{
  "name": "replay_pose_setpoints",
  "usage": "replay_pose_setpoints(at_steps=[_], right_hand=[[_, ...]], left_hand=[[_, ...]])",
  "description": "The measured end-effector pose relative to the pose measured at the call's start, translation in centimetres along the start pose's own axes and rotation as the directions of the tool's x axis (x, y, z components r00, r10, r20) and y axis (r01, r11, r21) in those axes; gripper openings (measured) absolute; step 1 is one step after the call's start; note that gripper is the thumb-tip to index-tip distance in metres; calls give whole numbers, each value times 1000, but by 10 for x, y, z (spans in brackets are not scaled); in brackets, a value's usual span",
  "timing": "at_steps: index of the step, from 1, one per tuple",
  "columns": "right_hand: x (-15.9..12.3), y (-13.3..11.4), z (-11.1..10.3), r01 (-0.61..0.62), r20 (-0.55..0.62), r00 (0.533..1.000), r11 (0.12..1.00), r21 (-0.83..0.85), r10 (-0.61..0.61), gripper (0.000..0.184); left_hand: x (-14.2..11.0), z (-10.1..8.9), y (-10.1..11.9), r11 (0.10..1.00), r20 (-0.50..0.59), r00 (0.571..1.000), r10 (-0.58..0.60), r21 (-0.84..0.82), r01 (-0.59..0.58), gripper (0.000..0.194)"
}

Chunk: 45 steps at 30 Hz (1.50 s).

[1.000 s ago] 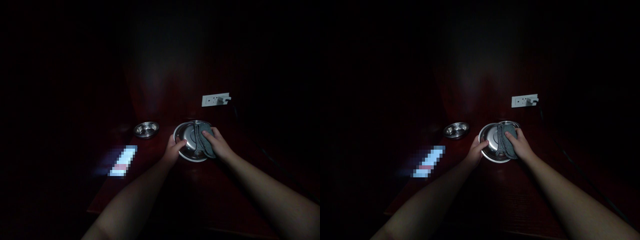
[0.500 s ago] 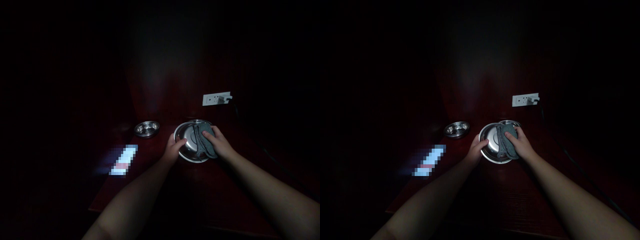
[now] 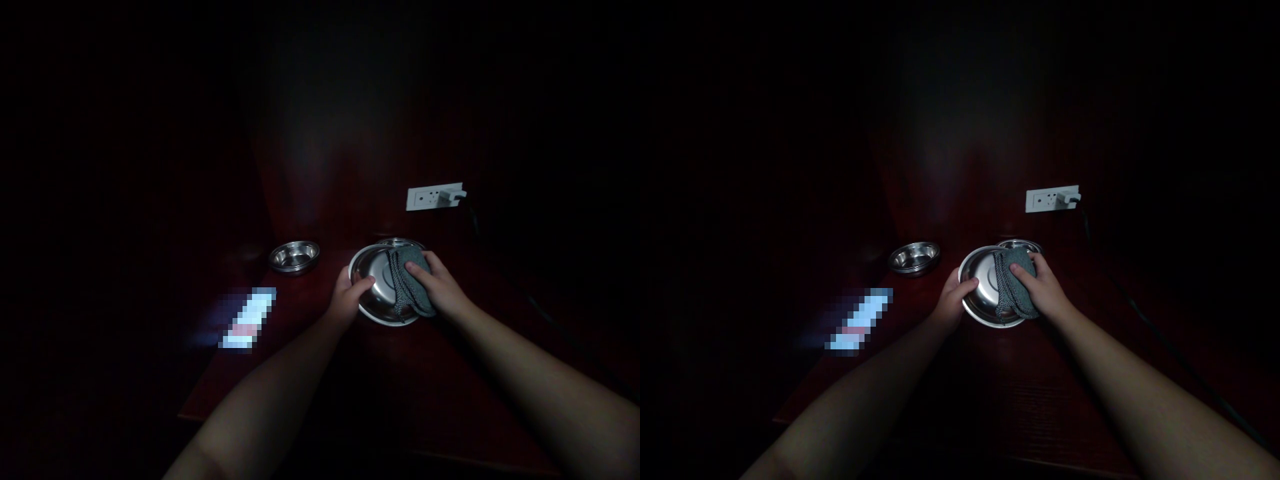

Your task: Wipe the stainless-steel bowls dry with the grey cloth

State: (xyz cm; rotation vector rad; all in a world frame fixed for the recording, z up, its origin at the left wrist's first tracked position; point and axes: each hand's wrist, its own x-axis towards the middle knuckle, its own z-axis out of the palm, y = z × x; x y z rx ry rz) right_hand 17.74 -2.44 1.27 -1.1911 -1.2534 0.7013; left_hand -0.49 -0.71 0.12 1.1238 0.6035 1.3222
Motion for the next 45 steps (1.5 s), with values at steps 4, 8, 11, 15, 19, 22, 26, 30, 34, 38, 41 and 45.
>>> replay_pose_setpoints(at_steps=[4, 8, 11, 15, 19, 22, 26, 30, 34, 38, 41, 45], right_hand=[[1, 3, 0, 7, -1, 1000, 1000, -8, -7, 42], [0, 2, -1, 0, 10, 1000, 1000, -4, 0, 40], [-1, 1, -1, -17, -1, 1000, 1000, 5, 17, 39], [-1, 0, -1, -82, -15, 996, 995, 52, 82, 42], [2, 0, -1, -123, -55, 990, 990, 66, 127, 40], [3, 0, -2, -121, -88, 988, 991, 49, 125, 38], [4, 4, -2, -120, -132, 984, 993, 6, 120, 39], [2, 13, 5, -87, -100, 992, 995, -58, 81, 40], [2, 24, 11, -32, 17, 999, 999, -17, 32, 39], [7, 31, 11, 22, 15, 1000, 996, -90, -21, 36], [13, 33, 4, 9, -45, 999, 987, -163, -17, 26], [21, 32, -12, -45, -206, 978, 937, -347, -30, 18]], left_hand=[[-1, 1, 1, 1000, -2, 1000, 0, -2, 0, 43], [-1, 2, 3, 1000, -13, 1000, 1, 15, -1, 41], [-2, 3, 2, 1000, -9, 1000, -1, 23, 1, 40], [-2, 4, 0, 1000, 8, 1000, -8, -16, 8, 39], [-1, 5, -4, 998, 5, 1000, -28, -56, 28, 40], [0, 5, -5, 996, 24, 999, -28, -80, 30, 40], [1, 6, -5, 995, 21, 1000, -17, -102, 19, 39], [1, 6, -2, 992, -33, 999, -4, -129, -1, 40], [2, 3, 3, 992, -96, 994, 48, -113, -59, 40], [4, -6, 6, 990, -160, 978, 134, 76, -123, 39], [4, -11, 10, 951, -155, 961, 229, 247, -187, 38], [-1, -11, 17, 861, -121, 921, 370, 417, -291, 36]])
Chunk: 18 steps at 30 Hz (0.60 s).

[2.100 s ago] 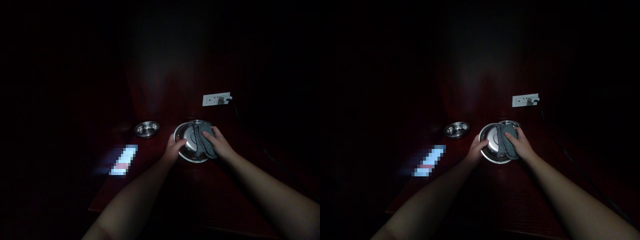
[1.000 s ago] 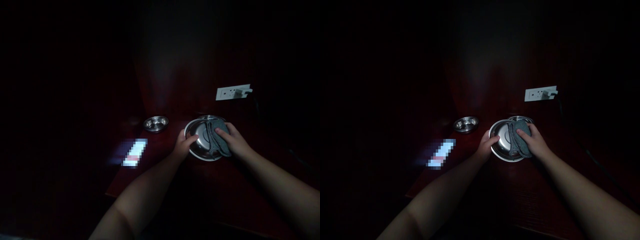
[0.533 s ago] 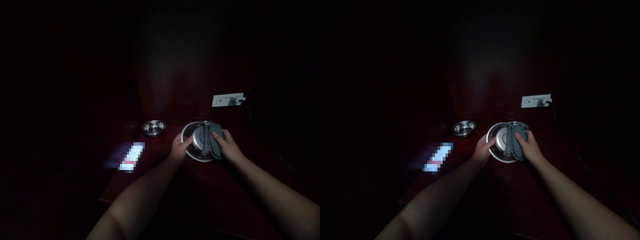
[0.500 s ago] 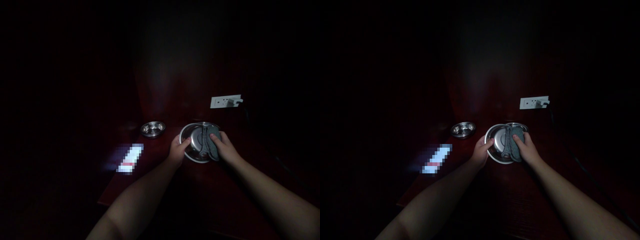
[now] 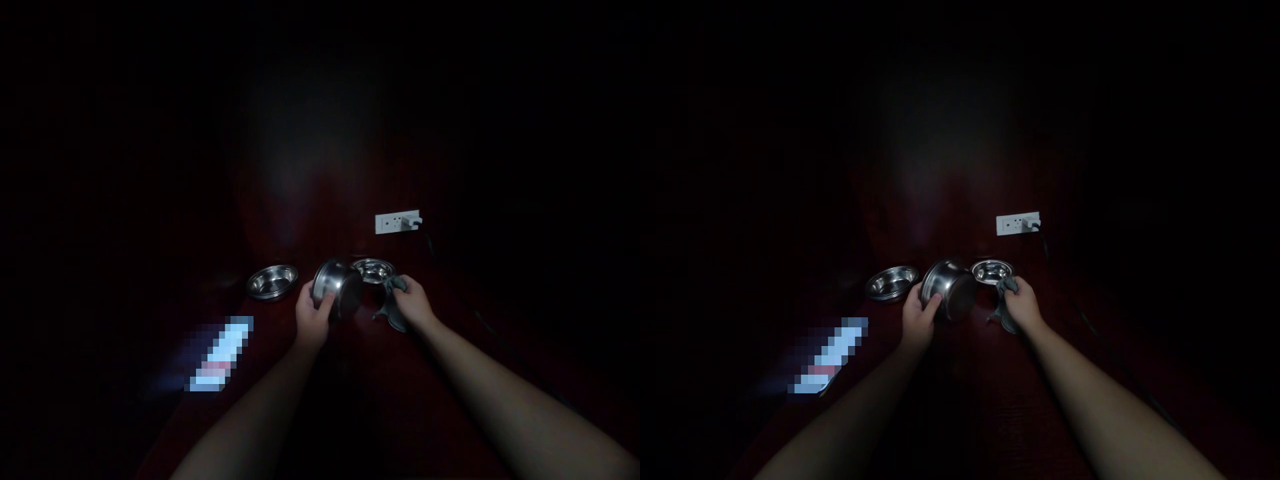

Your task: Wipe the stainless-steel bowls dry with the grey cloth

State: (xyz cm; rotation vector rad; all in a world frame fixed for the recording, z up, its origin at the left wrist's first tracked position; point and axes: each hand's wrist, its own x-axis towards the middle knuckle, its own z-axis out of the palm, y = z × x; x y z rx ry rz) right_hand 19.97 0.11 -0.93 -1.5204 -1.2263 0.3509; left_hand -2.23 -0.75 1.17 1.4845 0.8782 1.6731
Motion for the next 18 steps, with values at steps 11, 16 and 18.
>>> replay_pose_setpoints(at_steps=[11, 16, 18], right_hand=[[12, 10, -9, -96, -69, 995, 923, -373, 76, 37], [15, 4, -3, 25, 91, 996, 858, -513, 26, 51], [19, 2, 0, 49, 142, 989, 829, -558, 38, 51]], left_hand=[[-1, -6, -3, 740, 335, 931, 143, 588, -326, 31], [-4, -9, -5, 618, 397, 915, 77, 701, -356, 30], [-6, -10, -6, 598, 418, 906, 65, 711, -371, 29]])
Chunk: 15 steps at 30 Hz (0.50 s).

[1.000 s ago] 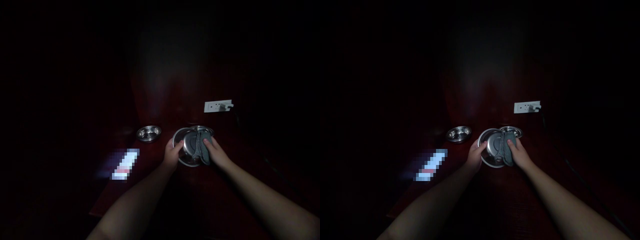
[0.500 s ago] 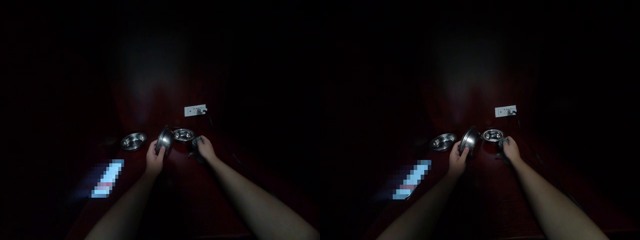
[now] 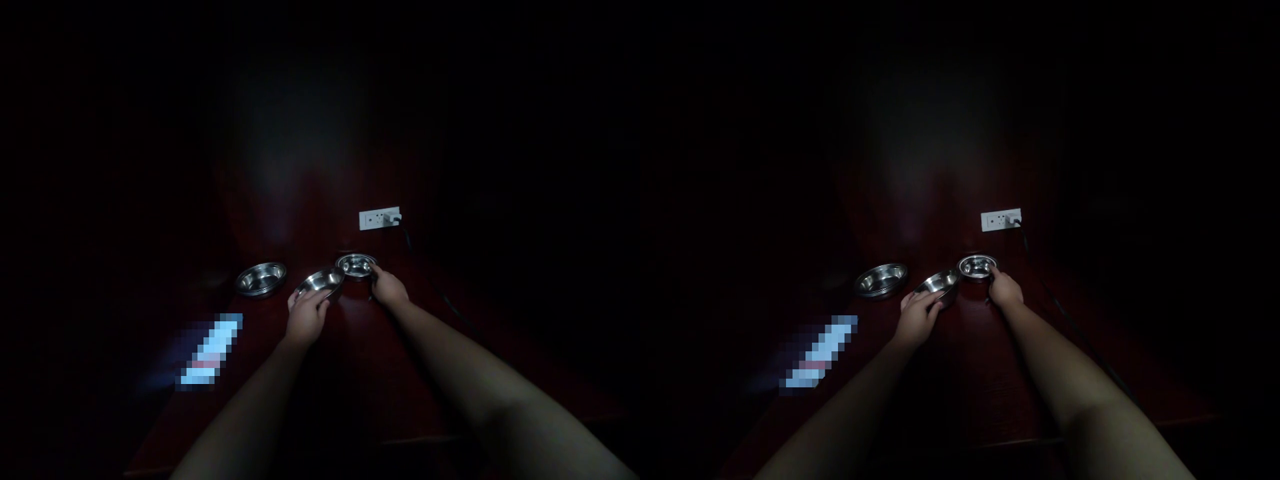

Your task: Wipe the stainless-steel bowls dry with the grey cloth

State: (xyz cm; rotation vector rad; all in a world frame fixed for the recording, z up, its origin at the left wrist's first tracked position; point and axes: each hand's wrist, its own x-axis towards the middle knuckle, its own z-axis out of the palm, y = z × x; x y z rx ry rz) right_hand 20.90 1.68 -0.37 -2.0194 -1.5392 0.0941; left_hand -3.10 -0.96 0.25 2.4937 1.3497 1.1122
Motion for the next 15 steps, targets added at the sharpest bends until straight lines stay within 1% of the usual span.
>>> replay_pose_setpoints(at_steps=[4, 7, 15], right_hand=[[9, -3, 3, 5, 50, 999, 997, -80, -1, 46], [14, -5, 5, 9, 56, 998, 993, -116, -3, 42], [16, -6, 6, 60, 58, 997, 986, -153, -52, 38]], left_hand=[[-3, 3, 0, 998, 18, 999, 29, 49, -30, 26], [-3, 6, -1, 997, 38, 999, -4, 77, 1, 25], [-2, 10, -1, 994, 98, 992, -83, 75, 76, 24]])
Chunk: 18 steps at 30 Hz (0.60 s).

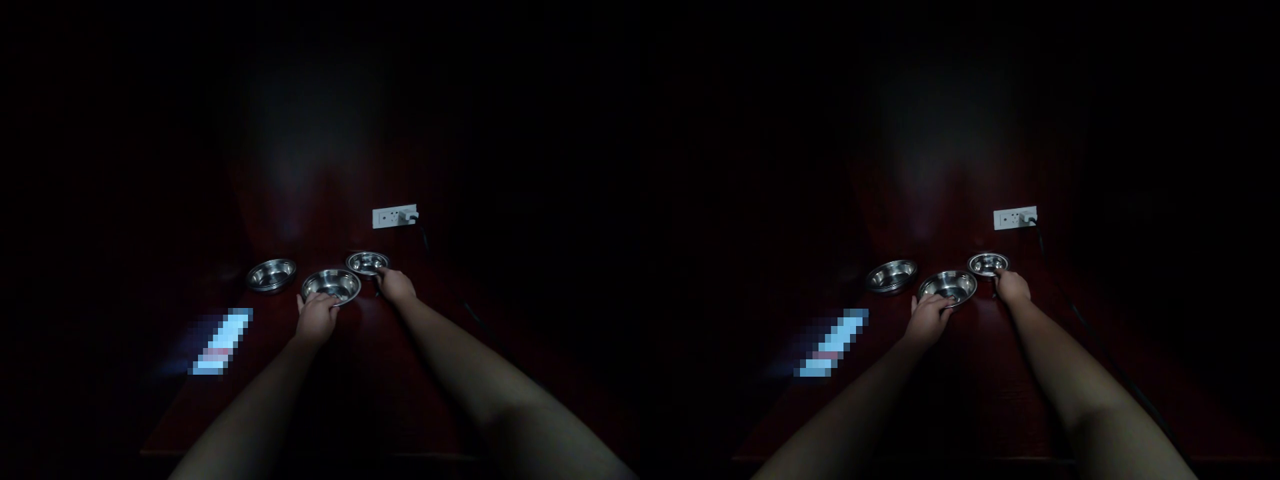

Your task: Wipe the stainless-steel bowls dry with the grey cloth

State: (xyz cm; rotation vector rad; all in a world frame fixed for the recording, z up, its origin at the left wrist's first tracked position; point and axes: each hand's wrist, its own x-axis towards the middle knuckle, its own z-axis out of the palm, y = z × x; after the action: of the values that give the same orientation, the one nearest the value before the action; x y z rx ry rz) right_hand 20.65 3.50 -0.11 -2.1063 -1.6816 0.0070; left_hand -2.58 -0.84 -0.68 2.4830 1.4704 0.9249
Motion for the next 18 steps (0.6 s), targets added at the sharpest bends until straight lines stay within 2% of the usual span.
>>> replay_pose_setpoints(at_steps=[10, 18], right_hand=[[-2, 2, 1, 38, -80, 996, 999, 38, -35, 37], [-15, 2, -10, 67, -177, 983, 993, 92, -50, 36]], left_hand=[[-1, -2, 1, 994, 12, 994, 107, 13, -107, 21], [2, 1, 4, 989, 0, 991, 135, -56, -135, 23]])
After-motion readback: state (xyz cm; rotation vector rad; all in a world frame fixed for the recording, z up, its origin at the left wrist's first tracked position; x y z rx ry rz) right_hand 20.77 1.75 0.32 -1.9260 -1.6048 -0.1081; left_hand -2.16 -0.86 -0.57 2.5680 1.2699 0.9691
